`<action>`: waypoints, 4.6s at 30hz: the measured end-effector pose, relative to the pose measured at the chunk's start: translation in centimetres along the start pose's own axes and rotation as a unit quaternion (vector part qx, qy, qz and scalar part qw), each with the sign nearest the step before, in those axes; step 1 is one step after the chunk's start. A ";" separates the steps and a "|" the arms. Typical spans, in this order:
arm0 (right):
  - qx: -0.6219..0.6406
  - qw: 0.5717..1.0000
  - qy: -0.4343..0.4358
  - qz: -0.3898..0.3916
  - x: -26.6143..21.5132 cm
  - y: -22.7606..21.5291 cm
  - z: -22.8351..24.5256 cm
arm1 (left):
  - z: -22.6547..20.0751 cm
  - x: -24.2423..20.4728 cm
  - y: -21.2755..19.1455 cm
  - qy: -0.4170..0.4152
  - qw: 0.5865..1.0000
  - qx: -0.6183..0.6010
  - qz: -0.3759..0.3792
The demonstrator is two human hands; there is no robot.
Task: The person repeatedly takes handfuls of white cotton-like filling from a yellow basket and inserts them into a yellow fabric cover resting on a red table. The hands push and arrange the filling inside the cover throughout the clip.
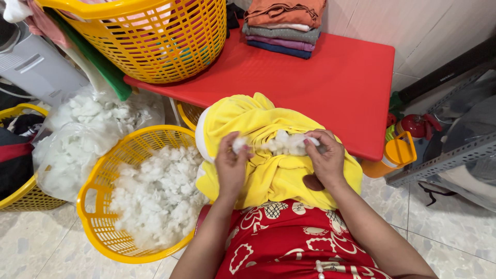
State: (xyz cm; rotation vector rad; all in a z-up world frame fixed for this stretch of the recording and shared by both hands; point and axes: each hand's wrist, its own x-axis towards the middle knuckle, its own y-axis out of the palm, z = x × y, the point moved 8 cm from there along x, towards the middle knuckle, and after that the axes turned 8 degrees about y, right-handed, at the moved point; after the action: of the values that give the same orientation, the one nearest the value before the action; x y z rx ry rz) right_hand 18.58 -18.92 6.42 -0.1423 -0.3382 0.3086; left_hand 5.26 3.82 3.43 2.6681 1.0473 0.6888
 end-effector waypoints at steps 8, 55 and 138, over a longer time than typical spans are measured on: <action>-0.251 0.953 -0.171 0.003 -1.3 1.7 5.9 | -2.8 -1.1 6.9 0.140 0.909 0.327 0.218; -0.340 0.926 -0.119 0.110 -1.2 3.7 3.5 | 23.1 -5.3 -35.5 -0.376 0.877 0.027 -0.299; -0.106 0.976 -0.051 0.181 -0.1 4.4 0.3 | -0.5 -0.6 5.1 0.076 0.971 0.147 0.170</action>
State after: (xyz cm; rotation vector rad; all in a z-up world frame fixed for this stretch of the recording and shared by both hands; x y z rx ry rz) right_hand 17.20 -14.81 5.89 -0.4019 -0.4477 0.6414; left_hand 7.63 -0.32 5.36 3.1407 0.7822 0.8720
